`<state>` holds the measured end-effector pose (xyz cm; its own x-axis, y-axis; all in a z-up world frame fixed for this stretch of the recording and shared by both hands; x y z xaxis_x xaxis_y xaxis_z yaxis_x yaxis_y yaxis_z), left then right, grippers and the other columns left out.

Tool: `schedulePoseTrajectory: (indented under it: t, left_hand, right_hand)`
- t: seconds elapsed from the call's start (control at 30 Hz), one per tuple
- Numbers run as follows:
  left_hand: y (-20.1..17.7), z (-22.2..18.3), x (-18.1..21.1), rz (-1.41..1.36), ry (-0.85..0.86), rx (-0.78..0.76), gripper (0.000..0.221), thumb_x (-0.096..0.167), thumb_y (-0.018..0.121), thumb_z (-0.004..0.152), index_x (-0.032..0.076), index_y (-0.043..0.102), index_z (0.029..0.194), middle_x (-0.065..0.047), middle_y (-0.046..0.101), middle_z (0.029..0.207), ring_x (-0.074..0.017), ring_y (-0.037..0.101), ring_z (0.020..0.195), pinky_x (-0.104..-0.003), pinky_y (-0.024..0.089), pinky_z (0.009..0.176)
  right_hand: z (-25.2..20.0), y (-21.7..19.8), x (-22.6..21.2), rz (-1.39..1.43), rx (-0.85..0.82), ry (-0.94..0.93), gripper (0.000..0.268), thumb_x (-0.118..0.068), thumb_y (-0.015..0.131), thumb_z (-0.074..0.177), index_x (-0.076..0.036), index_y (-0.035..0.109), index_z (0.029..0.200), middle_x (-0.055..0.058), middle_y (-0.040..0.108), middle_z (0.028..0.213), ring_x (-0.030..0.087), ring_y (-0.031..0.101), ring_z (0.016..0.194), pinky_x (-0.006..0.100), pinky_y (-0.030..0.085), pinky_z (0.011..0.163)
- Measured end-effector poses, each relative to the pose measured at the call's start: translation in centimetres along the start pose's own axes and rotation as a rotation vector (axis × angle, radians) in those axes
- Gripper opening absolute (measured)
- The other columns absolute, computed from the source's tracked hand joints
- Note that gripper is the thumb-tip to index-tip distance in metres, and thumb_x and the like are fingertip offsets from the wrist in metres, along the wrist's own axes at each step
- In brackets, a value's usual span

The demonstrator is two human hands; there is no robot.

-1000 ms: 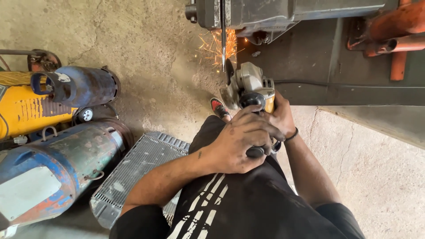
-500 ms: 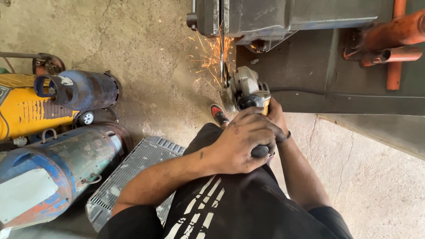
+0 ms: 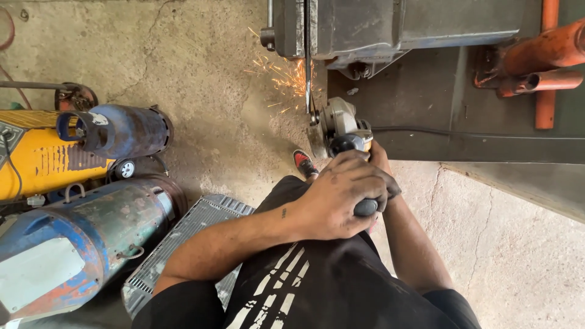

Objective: Using a handheld angle grinder to cut a metal rod that is secured in a bench vise.

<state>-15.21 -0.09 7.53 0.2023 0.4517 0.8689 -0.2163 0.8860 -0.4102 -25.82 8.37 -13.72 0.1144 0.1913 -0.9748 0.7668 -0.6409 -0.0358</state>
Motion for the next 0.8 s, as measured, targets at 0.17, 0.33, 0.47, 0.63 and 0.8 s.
schedulePoseTrajectory:
  t: [0.17,0.33,0.47,0.63,0.8]
  left_hand:
    - [-0.2,0.8,-1.1,0.032,0.015,0.015,0.023,0.014,0.077,0.072,0.014,0.063,0.09,-0.007,0.068,0.099,-0.0342,0.068,0.1,-0.06,0.045,0.107]
    - [-0.4,0.4,-0.1,0.007,0.004,0.001,0.019,0.011,0.076,0.073,0.015,0.064,0.088,-0.007,0.069,0.097,-0.0331,0.068,0.097,-0.061,0.045,0.108]
    - [0.2,-1.2,0.6,-0.028,0.062,-0.007,0.02,0.016,0.075,0.074,0.016,0.064,0.091,-0.005,0.066,0.096,-0.0316,0.068,0.099,-0.059,0.045,0.108]
    - [-0.9,-3.7,1.8,-0.175,0.169,-0.041,0.018,0.016,0.076,0.075,0.016,0.064,0.088,-0.005,0.064,0.093,-0.0314,0.066,0.101,-0.06,0.045,0.111]
    - [-1.1,-7.6,1.9,-0.36,0.319,-0.4,0.011,0.017,0.069,0.092,0.012,0.069,0.102,0.001,0.061,0.138,-0.0263,0.052,0.141,-0.063,0.018,0.136]
  right_hand:
    - [-0.7,-0.1,-0.6,0.011,0.005,-0.034,0.051,-0.043,0.08,0.079,-0.002,0.058,0.101,0.011,0.063,0.084,0.023,0.057,0.081,0.036,0.048,0.068]
    - [-1.7,-0.3,-2.1,0.014,0.008,-0.067,0.054,-0.045,0.08,0.078,-0.002,0.058,0.102,0.01,0.064,0.085,0.021,0.057,0.081,0.036,0.049,0.067]
    - [-3.4,-0.6,-3.4,-0.004,0.019,-0.087,0.057,-0.048,0.08,0.077,-0.002,0.058,0.104,0.009,0.065,0.086,0.02,0.057,0.082,0.035,0.05,0.066]
    - [-5.9,0.2,-5.3,-0.042,0.049,-0.114,0.06,-0.05,0.08,0.076,-0.002,0.059,0.105,0.008,0.066,0.087,0.018,0.057,0.082,0.035,0.051,0.065]
    - [-11.1,0.6,-3.9,-0.129,0.087,-0.093,0.096,-0.072,0.067,0.074,-0.002,0.046,0.137,0.004,0.068,0.11,0.012,0.064,0.096,0.028,0.056,0.085]
Point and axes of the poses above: each hand's wrist, its own z-axis towards the middle knuckle, its own y-axis out of the palm, x = y × z, the point moved 6 cm from there along z, towards the middle knuckle
